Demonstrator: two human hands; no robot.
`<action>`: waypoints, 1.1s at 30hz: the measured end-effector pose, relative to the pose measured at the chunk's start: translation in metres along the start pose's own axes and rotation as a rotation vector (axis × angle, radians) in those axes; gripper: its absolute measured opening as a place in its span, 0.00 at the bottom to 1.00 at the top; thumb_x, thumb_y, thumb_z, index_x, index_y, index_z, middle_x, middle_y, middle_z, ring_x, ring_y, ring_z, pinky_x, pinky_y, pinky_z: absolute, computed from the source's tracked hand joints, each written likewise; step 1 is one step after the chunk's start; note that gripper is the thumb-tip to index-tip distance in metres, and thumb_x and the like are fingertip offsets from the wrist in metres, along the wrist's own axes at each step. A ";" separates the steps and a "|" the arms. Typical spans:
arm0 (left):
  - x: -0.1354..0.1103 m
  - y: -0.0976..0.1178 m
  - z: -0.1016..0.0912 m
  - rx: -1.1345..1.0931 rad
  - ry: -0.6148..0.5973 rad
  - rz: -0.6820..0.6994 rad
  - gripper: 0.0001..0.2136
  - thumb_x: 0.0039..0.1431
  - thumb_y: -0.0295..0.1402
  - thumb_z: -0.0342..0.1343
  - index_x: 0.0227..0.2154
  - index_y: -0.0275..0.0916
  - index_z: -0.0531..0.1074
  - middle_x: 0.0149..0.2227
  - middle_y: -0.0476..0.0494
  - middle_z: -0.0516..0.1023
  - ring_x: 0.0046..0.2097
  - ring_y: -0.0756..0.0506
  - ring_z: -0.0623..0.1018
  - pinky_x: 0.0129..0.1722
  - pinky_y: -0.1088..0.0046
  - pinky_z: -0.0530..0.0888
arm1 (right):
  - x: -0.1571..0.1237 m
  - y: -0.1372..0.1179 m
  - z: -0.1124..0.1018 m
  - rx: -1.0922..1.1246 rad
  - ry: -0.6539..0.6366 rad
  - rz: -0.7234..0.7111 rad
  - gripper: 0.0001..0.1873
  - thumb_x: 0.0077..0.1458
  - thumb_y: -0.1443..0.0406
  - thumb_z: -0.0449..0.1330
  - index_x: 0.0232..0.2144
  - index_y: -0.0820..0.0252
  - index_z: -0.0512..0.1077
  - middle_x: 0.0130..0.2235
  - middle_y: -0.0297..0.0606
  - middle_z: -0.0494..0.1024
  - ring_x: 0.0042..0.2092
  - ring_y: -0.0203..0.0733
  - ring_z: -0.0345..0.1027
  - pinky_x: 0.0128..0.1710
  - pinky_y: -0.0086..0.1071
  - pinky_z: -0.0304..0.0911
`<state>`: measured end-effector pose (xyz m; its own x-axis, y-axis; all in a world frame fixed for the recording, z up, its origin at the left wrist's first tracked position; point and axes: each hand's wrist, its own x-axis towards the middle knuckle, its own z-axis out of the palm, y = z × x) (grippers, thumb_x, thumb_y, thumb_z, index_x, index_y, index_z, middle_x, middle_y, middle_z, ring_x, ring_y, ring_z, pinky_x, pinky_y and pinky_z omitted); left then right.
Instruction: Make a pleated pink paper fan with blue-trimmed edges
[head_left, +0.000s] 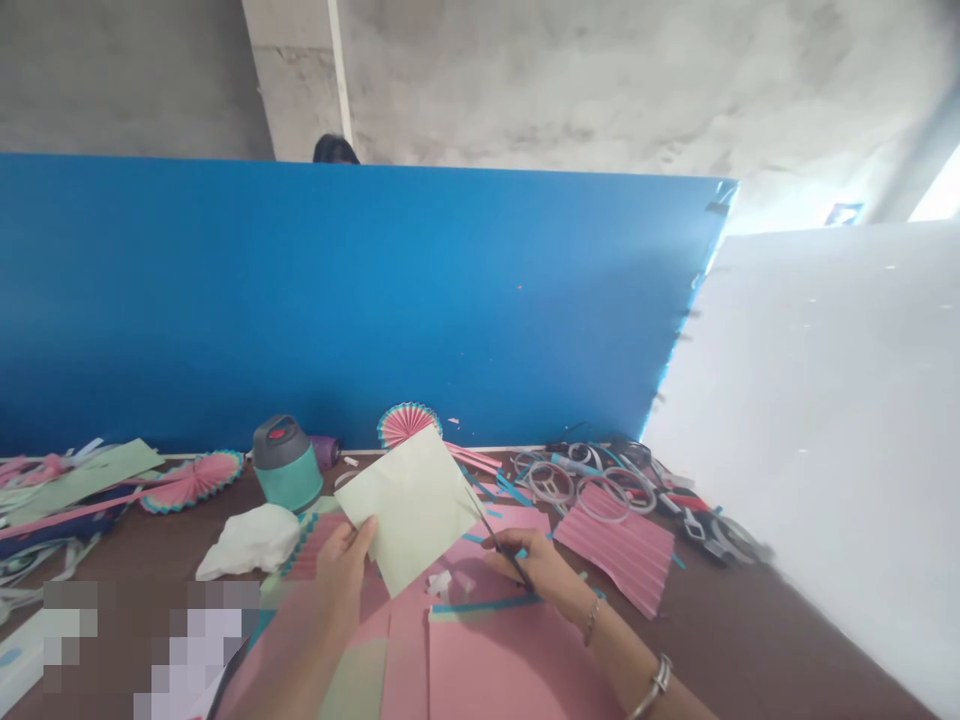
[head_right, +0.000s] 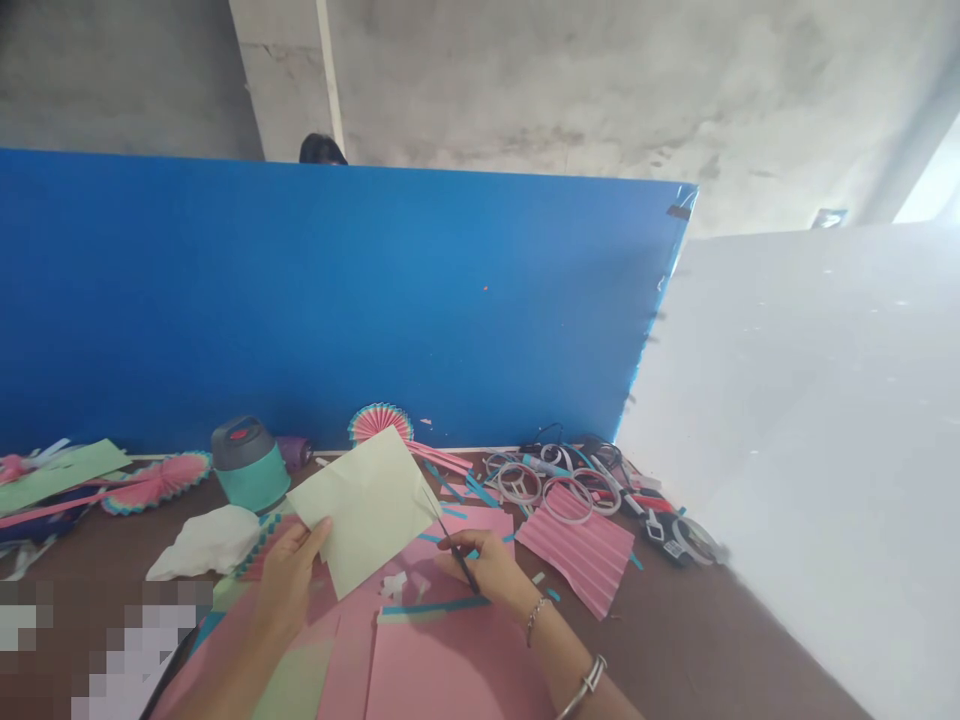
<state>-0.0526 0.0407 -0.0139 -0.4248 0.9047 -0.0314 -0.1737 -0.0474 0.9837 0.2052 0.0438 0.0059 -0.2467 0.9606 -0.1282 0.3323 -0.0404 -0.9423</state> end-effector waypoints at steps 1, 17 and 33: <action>0.000 0.000 0.000 -0.002 -0.005 0.005 0.21 0.43 0.43 0.60 0.38 0.34 0.73 0.40 0.40 0.79 0.42 0.40 0.76 0.40 0.67 0.72 | 0.000 0.001 0.000 -0.005 -0.001 -0.008 0.20 0.40 0.55 0.63 0.34 0.63 0.76 0.24 0.30 0.65 0.22 0.29 0.54 0.21 0.25 0.52; 0.001 -0.002 -0.001 0.004 -0.001 -0.001 0.20 0.43 0.43 0.60 0.37 0.35 0.72 0.36 0.43 0.79 0.40 0.41 0.77 0.36 0.70 0.72 | -0.003 -0.007 0.001 0.000 0.042 0.023 0.17 0.36 0.59 0.64 0.31 0.63 0.77 0.26 0.31 0.67 0.23 0.29 0.55 0.22 0.25 0.53; -0.006 0.010 0.004 -0.037 0.025 -0.027 0.20 0.39 0.41 0.62 0.35 0.34 0.74 0.35 0.41 0.80 0.39 0.40 0.77 0.36 0.68 0.72 | 0.003 0.001 0.000 -0.005 0.020 -0.016 0.15 0.38 0.61 0.61 0.29 0.64 0.77 0.19 0.27 0.61 0.19 0.28 0.50 0.19 0.25 0.49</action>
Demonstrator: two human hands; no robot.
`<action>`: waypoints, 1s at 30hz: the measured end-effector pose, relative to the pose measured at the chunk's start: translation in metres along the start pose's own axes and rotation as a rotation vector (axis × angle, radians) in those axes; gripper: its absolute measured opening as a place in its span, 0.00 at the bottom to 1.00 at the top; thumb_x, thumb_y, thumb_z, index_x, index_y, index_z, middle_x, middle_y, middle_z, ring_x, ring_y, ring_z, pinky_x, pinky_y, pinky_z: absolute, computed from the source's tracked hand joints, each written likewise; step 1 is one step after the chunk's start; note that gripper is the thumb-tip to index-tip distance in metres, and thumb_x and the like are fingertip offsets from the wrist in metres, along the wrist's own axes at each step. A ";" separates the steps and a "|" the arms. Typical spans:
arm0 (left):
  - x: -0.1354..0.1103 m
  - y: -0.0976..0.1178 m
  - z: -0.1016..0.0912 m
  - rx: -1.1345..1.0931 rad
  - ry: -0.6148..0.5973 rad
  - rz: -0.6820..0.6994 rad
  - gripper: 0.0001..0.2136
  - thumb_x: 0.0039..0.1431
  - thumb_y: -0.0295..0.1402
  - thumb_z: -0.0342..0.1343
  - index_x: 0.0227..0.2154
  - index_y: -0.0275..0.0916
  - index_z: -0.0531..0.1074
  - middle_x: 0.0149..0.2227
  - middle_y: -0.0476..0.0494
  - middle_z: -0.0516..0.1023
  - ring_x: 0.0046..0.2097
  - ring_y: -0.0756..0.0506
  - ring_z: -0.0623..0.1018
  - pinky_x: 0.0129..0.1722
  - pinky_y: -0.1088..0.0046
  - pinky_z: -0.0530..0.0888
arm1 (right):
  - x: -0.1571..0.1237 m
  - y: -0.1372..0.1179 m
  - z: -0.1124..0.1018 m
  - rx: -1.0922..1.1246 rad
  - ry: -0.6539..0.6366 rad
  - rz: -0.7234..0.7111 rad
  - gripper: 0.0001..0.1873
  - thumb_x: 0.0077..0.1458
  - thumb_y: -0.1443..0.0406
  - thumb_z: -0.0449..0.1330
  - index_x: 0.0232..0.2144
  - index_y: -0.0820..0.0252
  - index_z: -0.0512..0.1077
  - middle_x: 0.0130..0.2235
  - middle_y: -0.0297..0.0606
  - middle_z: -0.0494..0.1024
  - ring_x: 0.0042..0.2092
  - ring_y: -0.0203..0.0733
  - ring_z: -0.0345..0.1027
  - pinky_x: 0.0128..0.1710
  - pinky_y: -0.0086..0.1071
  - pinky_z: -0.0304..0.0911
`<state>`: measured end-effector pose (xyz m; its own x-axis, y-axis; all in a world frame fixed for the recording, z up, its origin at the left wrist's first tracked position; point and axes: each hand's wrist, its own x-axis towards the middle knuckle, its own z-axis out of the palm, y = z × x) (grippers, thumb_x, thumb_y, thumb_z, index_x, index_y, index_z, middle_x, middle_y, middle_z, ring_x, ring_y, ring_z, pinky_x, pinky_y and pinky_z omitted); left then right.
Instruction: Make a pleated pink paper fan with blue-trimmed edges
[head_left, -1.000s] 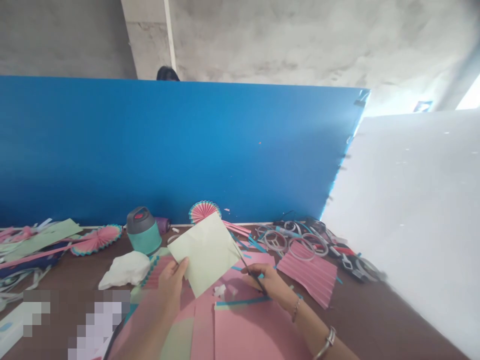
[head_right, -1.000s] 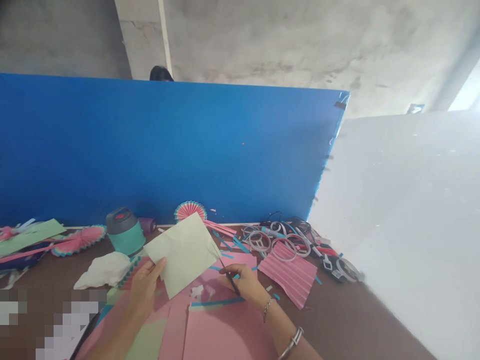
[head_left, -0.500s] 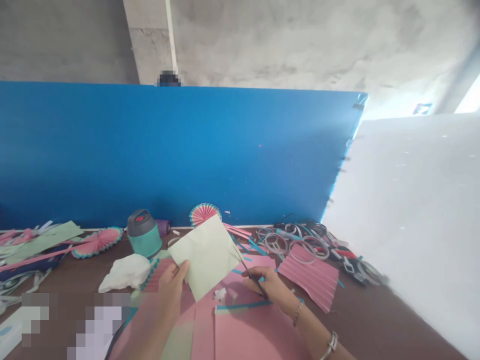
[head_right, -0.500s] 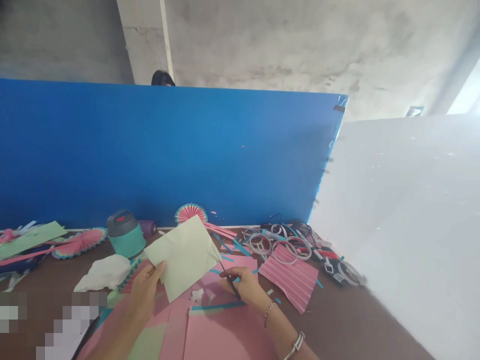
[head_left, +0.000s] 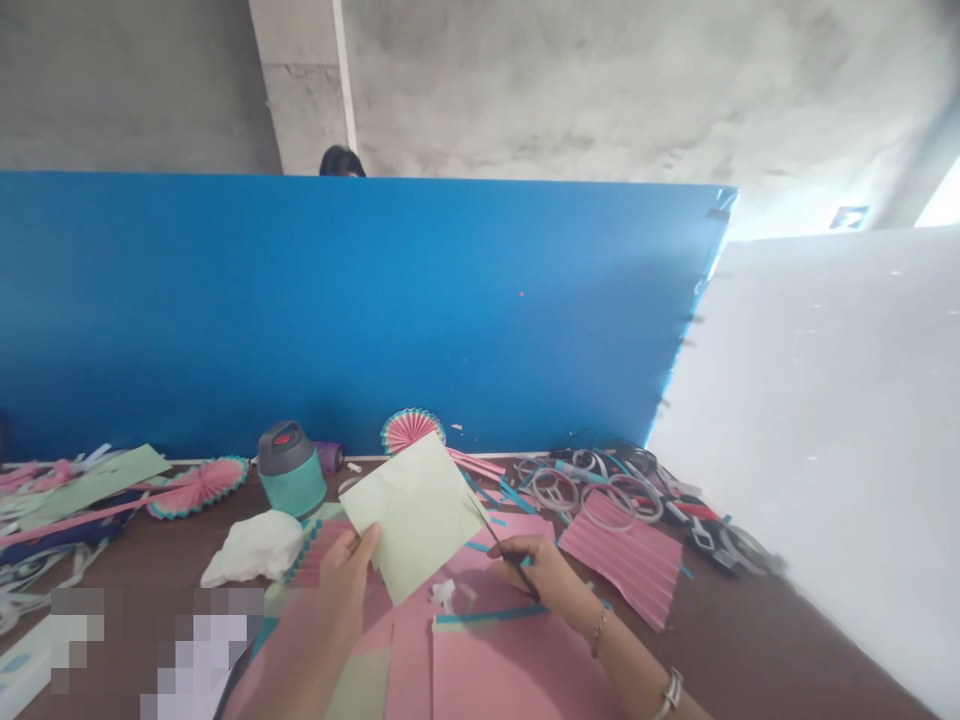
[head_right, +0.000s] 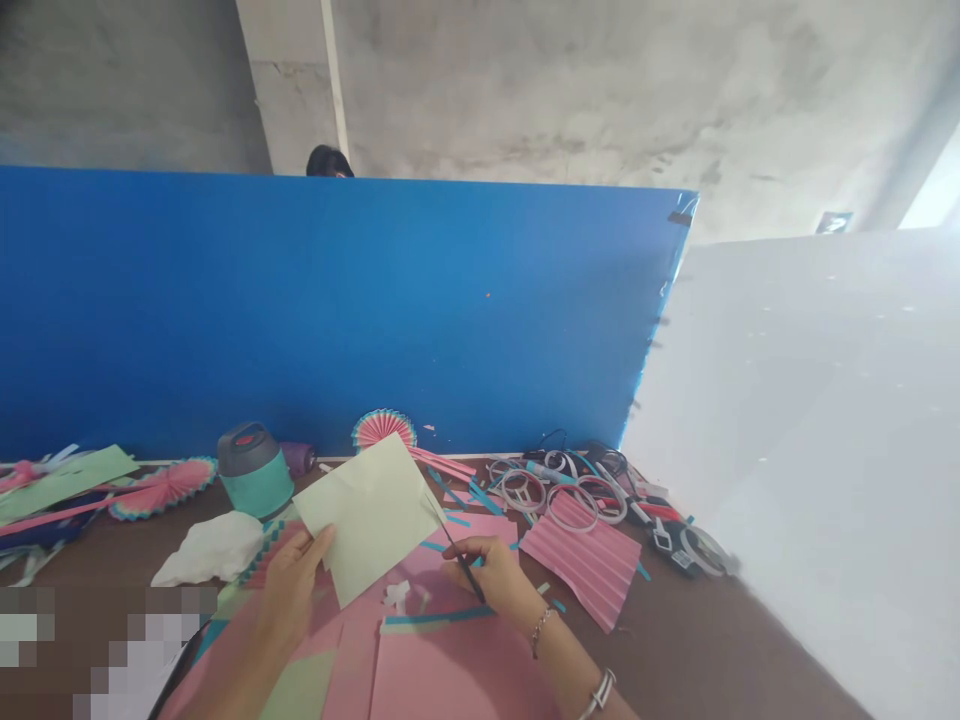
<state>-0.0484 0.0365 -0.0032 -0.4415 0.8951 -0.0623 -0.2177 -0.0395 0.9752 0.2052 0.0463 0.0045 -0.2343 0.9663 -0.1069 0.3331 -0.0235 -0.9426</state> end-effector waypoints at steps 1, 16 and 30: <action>0.000 -0.001 0.000 0.006 -0.005 0.000 0.21 0.38 0.42 0.62 0.35 0.33 0.74 0.35 0.41 0.80 0.38 0.40 0.77 0.35 0.68 0.72 | 0.000 0.000 0.000 0.007 -0.002 0.003 0.15 0.38 0.60 0.61 0.29 0.64 0.77 0.18 0.27 0.60 0.19 0.28 0.49 0.19 0.25 0.48; 0.002 -0.005 -0.003 0.038 -0.080 0.010 0.21 0.40 0.45 0.61 0.35 0.34 0.74 0.34 0.42 0.79 0.37 0.42 0.76 0.35 0.69 0.71 | 0.003 0.005 0.000 -0.013 0.011 -0.004 0.17 0.38 0.59 0.62 0.32 0.62 0.77 0.23 0.30 0.67 0.20 0.29 0.54 0.19 0.25 0.50; 0.003 -0.006 -0.002 0.019 -0.066 -0.031 0.21 0.40 0.45 0.62 0.35 0.34 0.74 0.33 0.43 0.80 0.36 0.41 0.77 0.34 0.69 0.72 | -0.002 -0.006 0.003 0.027 0.014 0.000 0.14 0.38 0.62 0.62 0.30 0.65 0.76 0.16 0.26 0.60 0.18 0.28 0.50 0.17 0.24 0.49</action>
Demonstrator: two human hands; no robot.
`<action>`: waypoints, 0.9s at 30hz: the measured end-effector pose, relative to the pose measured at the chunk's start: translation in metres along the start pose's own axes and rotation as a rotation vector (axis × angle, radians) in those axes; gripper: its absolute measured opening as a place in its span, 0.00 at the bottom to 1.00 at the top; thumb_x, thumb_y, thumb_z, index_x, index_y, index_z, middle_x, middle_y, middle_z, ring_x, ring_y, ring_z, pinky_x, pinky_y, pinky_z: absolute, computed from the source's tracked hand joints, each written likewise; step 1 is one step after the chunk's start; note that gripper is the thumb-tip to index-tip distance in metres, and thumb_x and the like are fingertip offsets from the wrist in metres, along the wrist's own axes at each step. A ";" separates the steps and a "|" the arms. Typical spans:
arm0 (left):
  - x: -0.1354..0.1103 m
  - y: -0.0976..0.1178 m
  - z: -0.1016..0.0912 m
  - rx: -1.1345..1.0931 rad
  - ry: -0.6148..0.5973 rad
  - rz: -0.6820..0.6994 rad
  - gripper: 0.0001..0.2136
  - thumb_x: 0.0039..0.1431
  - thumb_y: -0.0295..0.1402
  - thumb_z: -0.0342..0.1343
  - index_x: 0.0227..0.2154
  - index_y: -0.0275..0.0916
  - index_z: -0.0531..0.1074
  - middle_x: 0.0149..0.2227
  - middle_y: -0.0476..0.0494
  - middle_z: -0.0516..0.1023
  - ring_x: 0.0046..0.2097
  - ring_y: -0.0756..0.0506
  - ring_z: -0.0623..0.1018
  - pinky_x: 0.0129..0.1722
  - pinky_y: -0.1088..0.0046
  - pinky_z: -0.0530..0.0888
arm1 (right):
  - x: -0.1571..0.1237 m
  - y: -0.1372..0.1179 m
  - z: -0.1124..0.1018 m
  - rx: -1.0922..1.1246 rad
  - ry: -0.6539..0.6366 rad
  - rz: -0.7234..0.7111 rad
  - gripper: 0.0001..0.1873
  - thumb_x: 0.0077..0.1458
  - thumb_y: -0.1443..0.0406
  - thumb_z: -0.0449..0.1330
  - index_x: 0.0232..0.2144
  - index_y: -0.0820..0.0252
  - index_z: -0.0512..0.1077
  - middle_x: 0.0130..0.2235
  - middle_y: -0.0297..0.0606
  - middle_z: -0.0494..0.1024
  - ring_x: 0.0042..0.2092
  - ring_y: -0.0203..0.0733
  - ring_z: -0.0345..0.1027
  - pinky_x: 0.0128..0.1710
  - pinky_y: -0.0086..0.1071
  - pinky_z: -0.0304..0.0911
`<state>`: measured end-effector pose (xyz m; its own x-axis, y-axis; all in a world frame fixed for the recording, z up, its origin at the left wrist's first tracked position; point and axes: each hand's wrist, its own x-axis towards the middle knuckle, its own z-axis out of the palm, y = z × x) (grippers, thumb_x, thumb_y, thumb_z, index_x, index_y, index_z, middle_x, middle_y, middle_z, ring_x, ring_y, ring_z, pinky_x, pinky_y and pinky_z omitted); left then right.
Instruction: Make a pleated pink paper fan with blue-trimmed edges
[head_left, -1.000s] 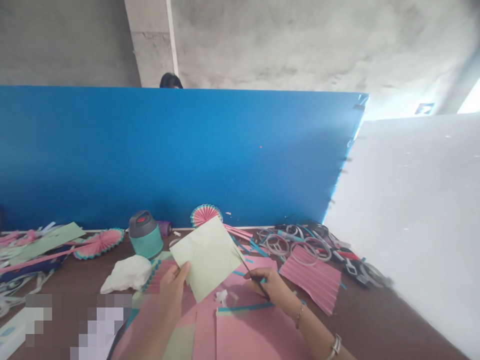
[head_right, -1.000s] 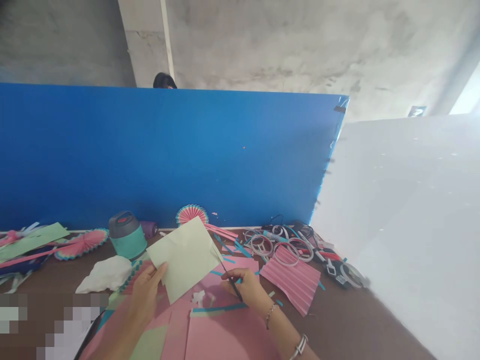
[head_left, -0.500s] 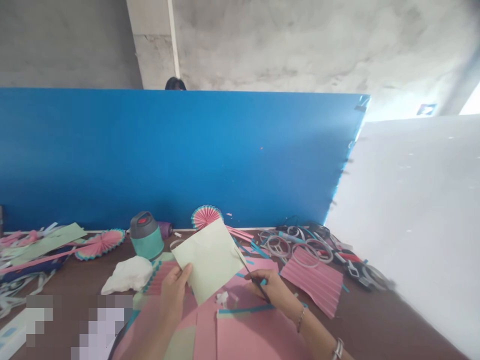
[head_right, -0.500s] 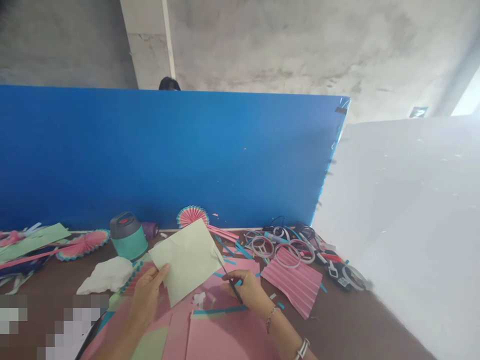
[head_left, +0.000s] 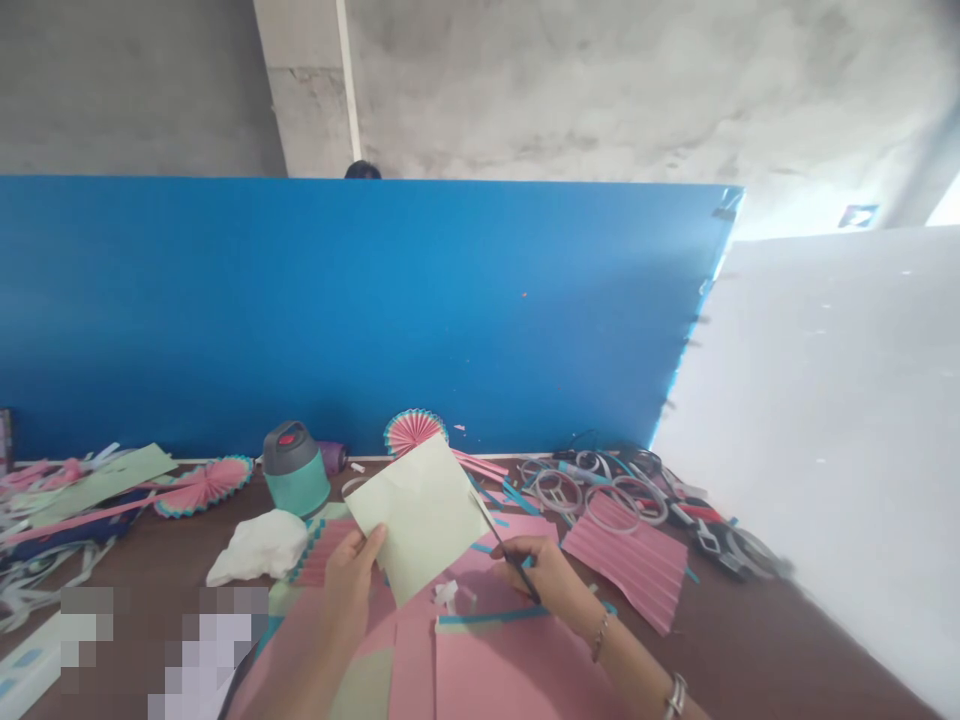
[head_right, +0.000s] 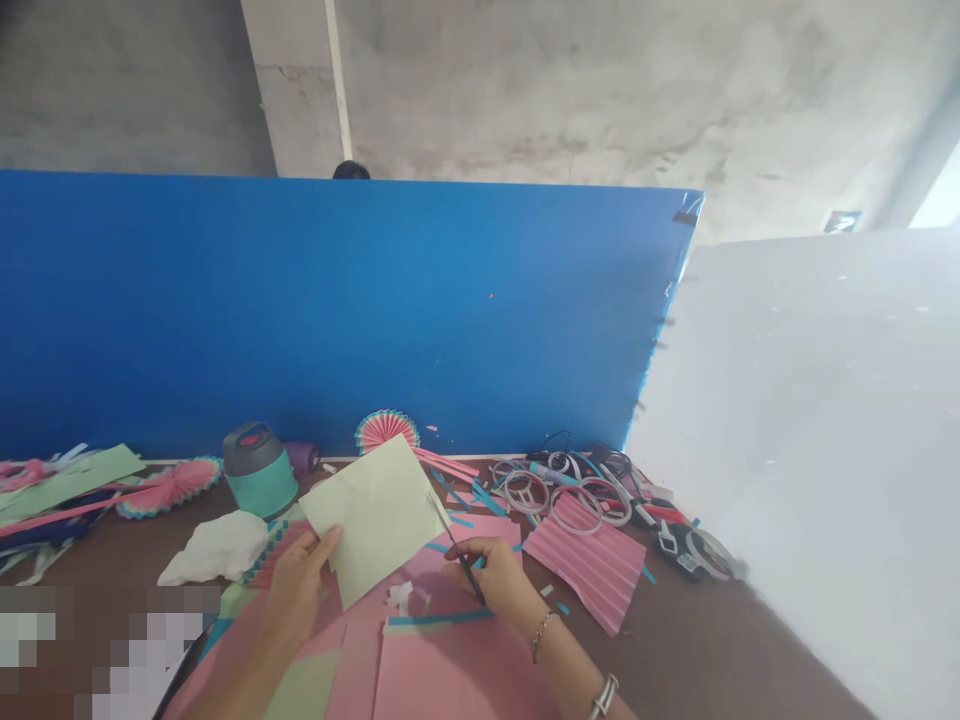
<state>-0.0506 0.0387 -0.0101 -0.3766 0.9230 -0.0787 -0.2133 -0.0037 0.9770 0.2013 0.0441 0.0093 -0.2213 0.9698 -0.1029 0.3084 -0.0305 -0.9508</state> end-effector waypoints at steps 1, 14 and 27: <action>0.000 0.000 0.000 -0.006 -0.008 0.002 0.21 0.40 0.45 0.62 0.35 0.34 0.74 0.33 0.43 0.80 0.36 0.41 0.77 0.34 0.69 0.72 | 0.000 0.001 0.000 -0.003 0.002 0.006 0.14 0.38 0.62 0.62 0.30 0.65 0.76 0.17 0.26 0.60 0.18 0.28 0.51 0.17 0.24 0.50; -0.002 0.000 -0.001 -0.017 -0.083 -0.001 0.21 0.42 0.45 0.62 0.34 0.33 0.73 0.30 0.43 0.79 0.31 0.43 0.76 0.29 0.72 0.71 | 0.000 -0.001 0.001 -0.002 0.019 0.013 0.16 0.38 0.60 0.62 0.30 0.65 0.76 0.17 0.26 0.59 0.17 0.27 0.49 0.17 0.24 0.49; -0.005 0.003 0.002 -0.014 -0.092 -0.029 0.21 0.39 0.45 0.62 0.33 0.34 0.74 0.29 0.43 0.79 0.33 0.41 0.77 0.30 0.70 0.72 | 0.002 0.003 0.002 -0.019 0.037 0.035 0.18 0.37 0.61 0.62 0.33 0.66 0.76 0.20 0.27 0.64 0.19 0.28 0.53 0.19 0.25 0.51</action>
<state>-0.0478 0.0348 -0.0062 -0.2860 0.9542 -0.0877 -0.2354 0.0187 0.9717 0.2001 0.0452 0.0059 -0.1756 0.9766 -0.1243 0.3331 -0.0598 -0.9410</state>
